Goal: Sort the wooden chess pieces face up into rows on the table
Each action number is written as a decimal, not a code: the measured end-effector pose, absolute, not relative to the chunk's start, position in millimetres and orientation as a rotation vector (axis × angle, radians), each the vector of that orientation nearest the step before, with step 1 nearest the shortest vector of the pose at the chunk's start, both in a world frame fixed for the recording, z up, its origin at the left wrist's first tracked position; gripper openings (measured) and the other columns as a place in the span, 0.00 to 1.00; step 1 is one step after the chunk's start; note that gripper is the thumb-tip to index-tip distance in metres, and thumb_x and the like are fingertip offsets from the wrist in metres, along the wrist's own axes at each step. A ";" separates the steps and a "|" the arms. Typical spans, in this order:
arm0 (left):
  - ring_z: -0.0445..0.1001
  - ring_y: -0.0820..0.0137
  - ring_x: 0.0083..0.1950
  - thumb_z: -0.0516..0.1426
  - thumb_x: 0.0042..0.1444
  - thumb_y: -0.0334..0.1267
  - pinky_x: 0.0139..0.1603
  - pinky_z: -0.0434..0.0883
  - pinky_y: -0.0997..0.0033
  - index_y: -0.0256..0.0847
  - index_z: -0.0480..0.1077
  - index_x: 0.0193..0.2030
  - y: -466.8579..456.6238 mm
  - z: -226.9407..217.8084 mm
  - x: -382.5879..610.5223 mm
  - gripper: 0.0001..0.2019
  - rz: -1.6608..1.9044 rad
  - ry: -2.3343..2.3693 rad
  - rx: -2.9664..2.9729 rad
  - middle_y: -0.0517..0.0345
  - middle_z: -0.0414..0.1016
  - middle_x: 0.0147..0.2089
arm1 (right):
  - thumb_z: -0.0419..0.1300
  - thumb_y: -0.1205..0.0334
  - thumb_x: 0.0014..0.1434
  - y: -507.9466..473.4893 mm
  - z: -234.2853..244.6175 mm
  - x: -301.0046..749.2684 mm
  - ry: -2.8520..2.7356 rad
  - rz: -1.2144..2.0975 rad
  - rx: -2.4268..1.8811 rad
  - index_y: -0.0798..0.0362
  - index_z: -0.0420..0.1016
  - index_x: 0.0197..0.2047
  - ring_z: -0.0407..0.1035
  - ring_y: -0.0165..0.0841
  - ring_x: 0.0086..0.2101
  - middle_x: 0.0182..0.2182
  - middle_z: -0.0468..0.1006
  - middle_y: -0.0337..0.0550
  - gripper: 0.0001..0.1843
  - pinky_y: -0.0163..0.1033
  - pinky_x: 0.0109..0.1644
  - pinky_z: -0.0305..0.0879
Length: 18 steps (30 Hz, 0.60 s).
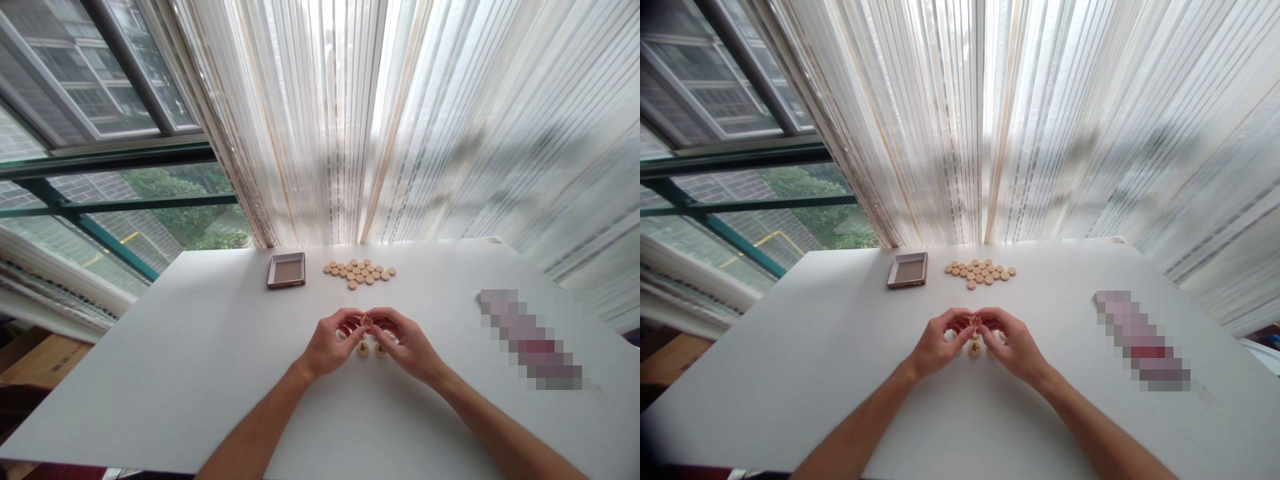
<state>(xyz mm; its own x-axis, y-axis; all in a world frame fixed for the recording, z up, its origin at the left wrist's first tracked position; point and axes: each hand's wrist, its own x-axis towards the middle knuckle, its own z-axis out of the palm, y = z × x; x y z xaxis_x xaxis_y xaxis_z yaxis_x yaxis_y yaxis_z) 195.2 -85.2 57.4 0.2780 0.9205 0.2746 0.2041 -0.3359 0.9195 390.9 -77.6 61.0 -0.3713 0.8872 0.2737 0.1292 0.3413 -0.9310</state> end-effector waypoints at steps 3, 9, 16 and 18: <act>0.78 0.69 0.39 0.59 0.62 0.39 0.43 0.76 0.70 0.40 0.72 0.53 -85.6 56.4 194.7 0.14 1.113 1.049 1.802 0.53 0.80 0.43 | 0.61 0.57 0.64 -77.6 60.0 390.5 -1.724 1.152 -0.907 0.49 0.71 0.49 0.77 0.37 0.42 0.43 0.79 0.45 0.11 0.42 0.49 0.76; 0.76 0.72 0.36 0.61 0.60 0.35 0.41 0.76 0.72 0.40 0.73 0.52 -84.5 53.6 194.4 0.14 1.184 1.071 1.954 0.54 0.80 0.44 | 0.63 0.54 0.62 -74.7 57.2 389.7 -1.656 1.261 -0.928 0.51 0.71 0.45 0.77 0.36 0.40 0.40 0.80 0.44 0.12 0.40 0.45 0.75; 0.77 0.72 0.35 0.61 0.59 0.33 0.42 0.76 0.72 0.40 0.73 0.49 -85.9 50.2 195.6 0.11 1.193 1.032 2.046 0.56 0.80 0.40 | 0.65 0.52 0.60 -74.7 57.4 390.5 -1.650 1.345 -0.957 0.52 0.71 0.43 0.75 0.33 0.36 0.37 0.79 0.42 0.14 0.37 0.38 0.72; 0.77 0.72 0.35 0.61 0.58 0.32 0.43 0.76 0.73 0.40 0.73 0.48 -86.8 49.7 196.5 0.11 1.195 1.006 2.064 0.56 0.80 0.39 | 0.66 0.52 0.59 -75.9 58.5 390.4 -1.661 1.341 -0.977 0.52 0.71 0.41 0.72 0.31 0.32 0.34 0.78 0.40 0.14 0.35 0.33 0.69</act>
<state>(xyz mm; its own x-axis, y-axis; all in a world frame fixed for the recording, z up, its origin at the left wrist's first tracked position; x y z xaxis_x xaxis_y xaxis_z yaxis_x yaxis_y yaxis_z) 196.5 -86.8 49.7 0.3258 0.8161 0.4773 0.3314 -0.5714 0.7508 390.4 -75.9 58.5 -0.4066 0.9081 0.1001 0.0937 0.1504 -0.9842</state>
